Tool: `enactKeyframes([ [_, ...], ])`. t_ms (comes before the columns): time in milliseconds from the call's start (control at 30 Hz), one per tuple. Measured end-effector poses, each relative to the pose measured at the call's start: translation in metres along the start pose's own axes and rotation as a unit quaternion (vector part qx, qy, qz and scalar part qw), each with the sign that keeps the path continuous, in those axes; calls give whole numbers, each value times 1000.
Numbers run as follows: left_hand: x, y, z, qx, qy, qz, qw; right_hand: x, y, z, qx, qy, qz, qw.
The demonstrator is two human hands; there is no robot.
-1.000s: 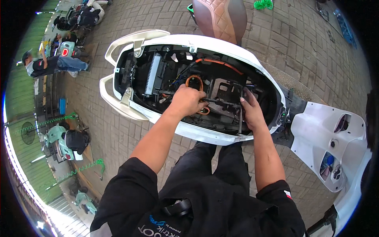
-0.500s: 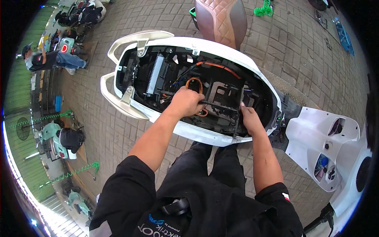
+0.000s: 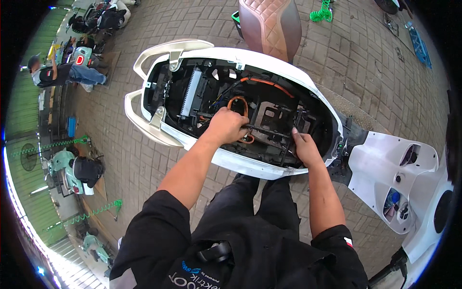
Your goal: The person works on the internal electrical components and wiring inside an electric scooter, handling various wires and connectors by hand and placing a metal support bar across the chassis.
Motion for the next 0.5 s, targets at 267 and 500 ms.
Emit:
enactKeyframes([
  [267,3,-2,6,7,7,47,999,-38,21,12,-333,-262,479,769],
  [500,0,2,2,8,-27,7,1000,0,35,13,-286,-18,216,933],
])
Point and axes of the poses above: each hand's wrist, its own x-axis towards the middle knuckle, its own z-axis out of the back of the hand, y = z × x, the point moved 4 cm from there along x, towards the middle knuckle, and after that the axes turned 2 degrees about -x, right-handed, at the moved point
